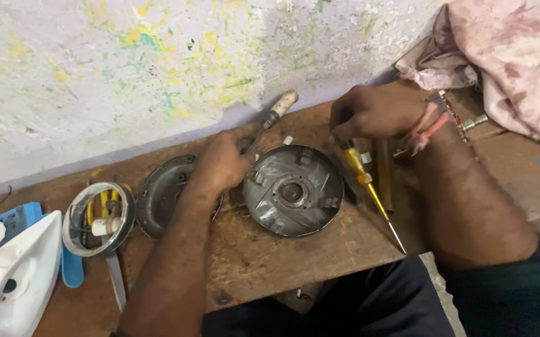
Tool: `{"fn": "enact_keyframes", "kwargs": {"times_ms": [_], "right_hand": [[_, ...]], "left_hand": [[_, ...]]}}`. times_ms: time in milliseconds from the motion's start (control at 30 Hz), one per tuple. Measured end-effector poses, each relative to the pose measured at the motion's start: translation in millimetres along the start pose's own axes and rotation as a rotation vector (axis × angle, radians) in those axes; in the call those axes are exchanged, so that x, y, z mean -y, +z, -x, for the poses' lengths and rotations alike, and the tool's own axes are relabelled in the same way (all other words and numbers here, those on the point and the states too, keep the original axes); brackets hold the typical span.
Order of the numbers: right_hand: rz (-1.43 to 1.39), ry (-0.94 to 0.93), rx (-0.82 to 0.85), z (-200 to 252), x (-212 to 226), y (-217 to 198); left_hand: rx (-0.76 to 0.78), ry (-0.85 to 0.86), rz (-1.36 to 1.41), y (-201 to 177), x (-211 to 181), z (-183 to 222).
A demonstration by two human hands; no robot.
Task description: The person uses a hammer and chisel to remove small white plastic pieces from a circular metal housing, then uses a screwdriver to scrape the interior. They wipe the housing with a cloth and continue scraping and cleaning the same component.
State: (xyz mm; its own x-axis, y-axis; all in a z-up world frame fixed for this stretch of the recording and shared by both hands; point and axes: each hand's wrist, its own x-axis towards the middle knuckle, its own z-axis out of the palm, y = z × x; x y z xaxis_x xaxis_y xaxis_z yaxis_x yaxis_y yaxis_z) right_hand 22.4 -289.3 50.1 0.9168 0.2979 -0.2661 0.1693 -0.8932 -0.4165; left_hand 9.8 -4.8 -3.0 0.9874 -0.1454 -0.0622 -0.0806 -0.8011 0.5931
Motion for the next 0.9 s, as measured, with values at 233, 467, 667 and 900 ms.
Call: {"fn": "enact_keyframes", "kwargs": {"times_ms": [233,467,667,900], "right_hand": [[-0.109,0.010,0.042,-3,2,10],[-0.302,-0.367,-0.085,-33,-22,39],[-1.075,-0.598,-0.395,-18,-19,30],[-1.322,-0.624,-0.339,54,86,66]], "left_hand": [[0.063,-0.048,0.037,3,-2,3],[-0.029,0.068,-0.163,9,13,3],[-0.373,0.155,-0.128,6,8,7],[-0.614,0.353,-0.082,8,5,9]]}}
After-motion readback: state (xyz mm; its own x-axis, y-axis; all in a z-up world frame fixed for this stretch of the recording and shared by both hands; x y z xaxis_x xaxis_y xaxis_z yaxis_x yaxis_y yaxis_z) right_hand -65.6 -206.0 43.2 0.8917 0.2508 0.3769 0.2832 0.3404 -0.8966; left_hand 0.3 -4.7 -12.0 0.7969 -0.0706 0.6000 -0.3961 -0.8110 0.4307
